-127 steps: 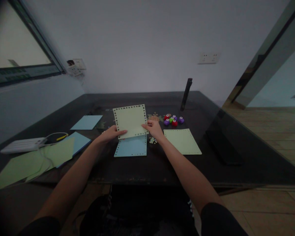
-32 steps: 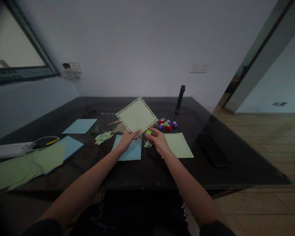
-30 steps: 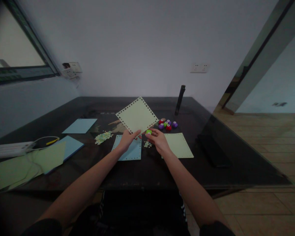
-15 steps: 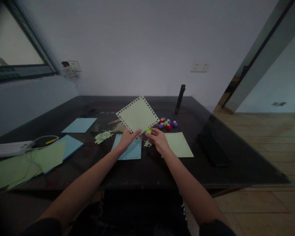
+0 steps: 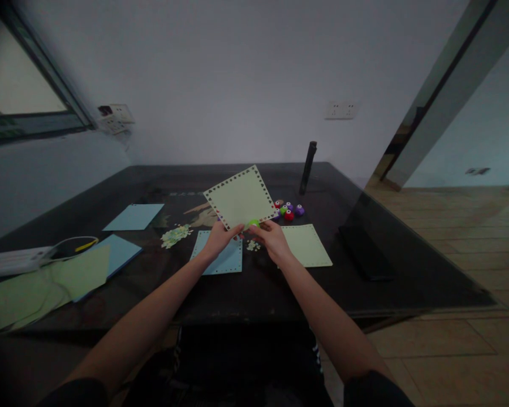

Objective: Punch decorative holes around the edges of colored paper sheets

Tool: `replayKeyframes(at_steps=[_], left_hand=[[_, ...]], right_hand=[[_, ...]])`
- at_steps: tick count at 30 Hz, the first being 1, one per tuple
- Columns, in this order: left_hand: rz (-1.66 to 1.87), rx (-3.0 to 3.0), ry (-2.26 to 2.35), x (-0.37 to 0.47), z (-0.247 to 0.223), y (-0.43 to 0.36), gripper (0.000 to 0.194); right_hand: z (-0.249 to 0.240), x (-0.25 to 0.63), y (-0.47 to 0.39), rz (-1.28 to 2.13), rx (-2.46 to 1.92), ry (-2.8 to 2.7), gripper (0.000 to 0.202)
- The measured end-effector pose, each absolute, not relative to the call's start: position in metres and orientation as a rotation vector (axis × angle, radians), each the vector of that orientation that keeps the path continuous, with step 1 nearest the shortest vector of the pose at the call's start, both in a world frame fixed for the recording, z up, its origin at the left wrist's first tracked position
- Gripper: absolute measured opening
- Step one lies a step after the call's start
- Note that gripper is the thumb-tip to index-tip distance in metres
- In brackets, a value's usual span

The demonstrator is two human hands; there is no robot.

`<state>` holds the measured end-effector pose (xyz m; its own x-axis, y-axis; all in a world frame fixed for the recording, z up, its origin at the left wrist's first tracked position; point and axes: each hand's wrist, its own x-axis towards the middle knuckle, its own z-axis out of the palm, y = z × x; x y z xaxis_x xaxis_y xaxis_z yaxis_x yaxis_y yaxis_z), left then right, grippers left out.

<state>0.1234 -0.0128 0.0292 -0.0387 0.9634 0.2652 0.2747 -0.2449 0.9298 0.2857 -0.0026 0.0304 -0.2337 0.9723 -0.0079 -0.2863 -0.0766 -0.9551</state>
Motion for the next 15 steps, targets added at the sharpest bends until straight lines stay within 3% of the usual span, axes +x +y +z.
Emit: replayKeyframes(at_steps=[8,15], left_hand=[[1.329,1.551,1.381,0.1256,0.0297,-0.0132,0.013],[1.331,1.565,1.357,0.1248,0.0272,-0.0131,0.020]], right_hand=[[0.0304,0.2807,-0.0066,1.517,-0.879,-1.112,0.037],[0.0291,0.2799,-0.0072,1.517,-0.850,-1.120,0.034]])
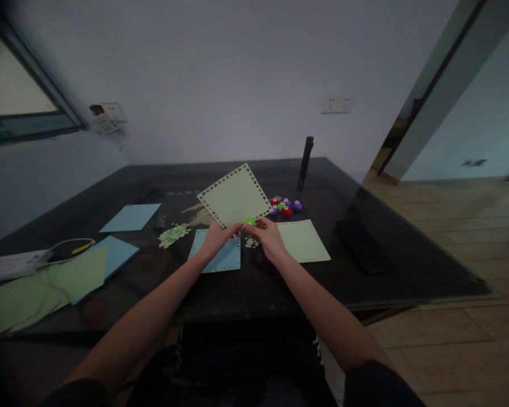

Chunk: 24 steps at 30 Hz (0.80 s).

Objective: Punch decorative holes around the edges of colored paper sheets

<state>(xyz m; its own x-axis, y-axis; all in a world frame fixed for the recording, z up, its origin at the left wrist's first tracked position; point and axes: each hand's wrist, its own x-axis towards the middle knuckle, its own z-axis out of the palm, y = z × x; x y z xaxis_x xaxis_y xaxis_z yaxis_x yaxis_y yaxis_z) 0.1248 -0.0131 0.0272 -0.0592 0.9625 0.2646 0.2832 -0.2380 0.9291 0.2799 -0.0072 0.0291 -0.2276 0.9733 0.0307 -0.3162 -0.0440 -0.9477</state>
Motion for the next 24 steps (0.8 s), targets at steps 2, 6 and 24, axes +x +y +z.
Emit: replayKeyframes(at_steps=[2,6,24], left_hand=[[1.336,1.570,1.358,0.1249,0.0275,-0.0138,0.019],[1.337,1.564,1.363,0.1256,0.0294,-0.0152,0.016],[1.314,1.608,1.286,0.1245,0.0257,-0.0112,0.014]], right_hand=[[0.0291,0.2796,-0.0077,1.519,-0.846,-1.124,0.035],[0.0304,0.2795,-0.0090,1.525,-0.847,-1.127,0.034],[0.0323,0.2802,-0.0098,1.524,-0.857,-1.132,0.033]])
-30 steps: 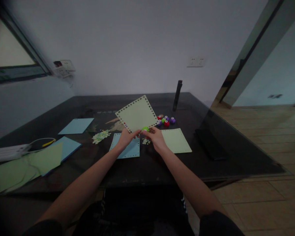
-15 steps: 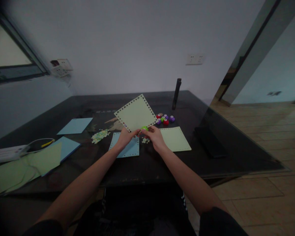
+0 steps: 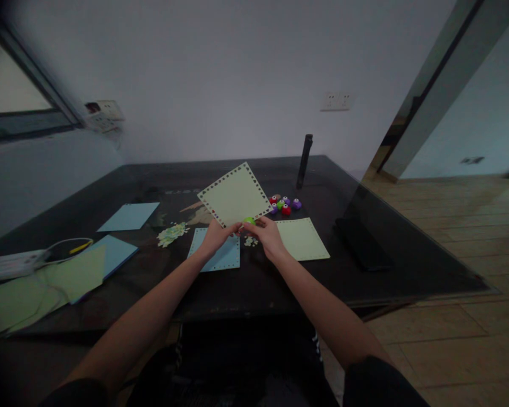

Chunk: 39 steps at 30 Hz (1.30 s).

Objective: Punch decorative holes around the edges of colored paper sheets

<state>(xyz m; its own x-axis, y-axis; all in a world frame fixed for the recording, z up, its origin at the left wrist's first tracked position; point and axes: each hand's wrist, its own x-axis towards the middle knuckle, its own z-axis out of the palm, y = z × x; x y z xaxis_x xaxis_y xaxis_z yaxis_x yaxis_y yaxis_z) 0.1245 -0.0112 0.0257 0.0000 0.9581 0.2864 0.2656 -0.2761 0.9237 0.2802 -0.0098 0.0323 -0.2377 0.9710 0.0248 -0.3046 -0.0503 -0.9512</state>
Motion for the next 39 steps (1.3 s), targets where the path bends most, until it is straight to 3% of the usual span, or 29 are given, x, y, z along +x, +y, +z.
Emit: replayKeyframes(at_steps=[39], left_hand=[[1.286,1.625,1.288,0.126,0.029,-0.015,0.013]], right_hand=[[0.020,0.280,-0.001,1.415,-0.881,-1.169,0.030]])
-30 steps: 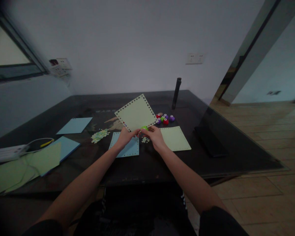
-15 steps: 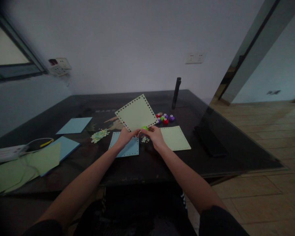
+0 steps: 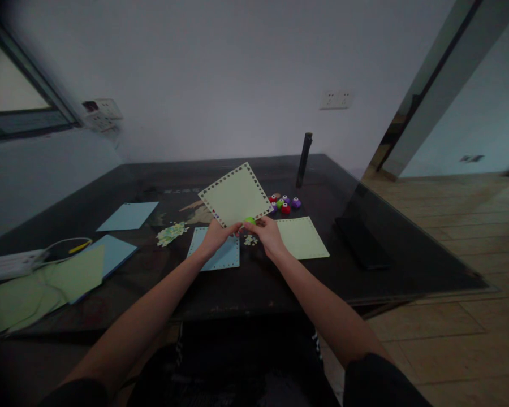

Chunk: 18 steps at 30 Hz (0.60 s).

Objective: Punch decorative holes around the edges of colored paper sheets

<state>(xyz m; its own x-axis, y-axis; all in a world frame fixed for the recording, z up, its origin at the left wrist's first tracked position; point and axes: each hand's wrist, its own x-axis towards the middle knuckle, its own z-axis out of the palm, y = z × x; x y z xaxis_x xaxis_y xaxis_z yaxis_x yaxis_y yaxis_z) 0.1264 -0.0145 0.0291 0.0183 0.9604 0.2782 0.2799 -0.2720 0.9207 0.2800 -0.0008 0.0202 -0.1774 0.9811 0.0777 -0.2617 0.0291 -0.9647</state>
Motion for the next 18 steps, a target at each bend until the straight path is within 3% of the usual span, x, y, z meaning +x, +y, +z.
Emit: replayKeyframes(at_steps=[18], left_hand=[[1.250,1.632,1.321,0.1282,0.0287,-0.0151,0.013]], right_hand=[[0.0176,0.2806,0.0008,1.408,-0.811,-1.161,0.028]])
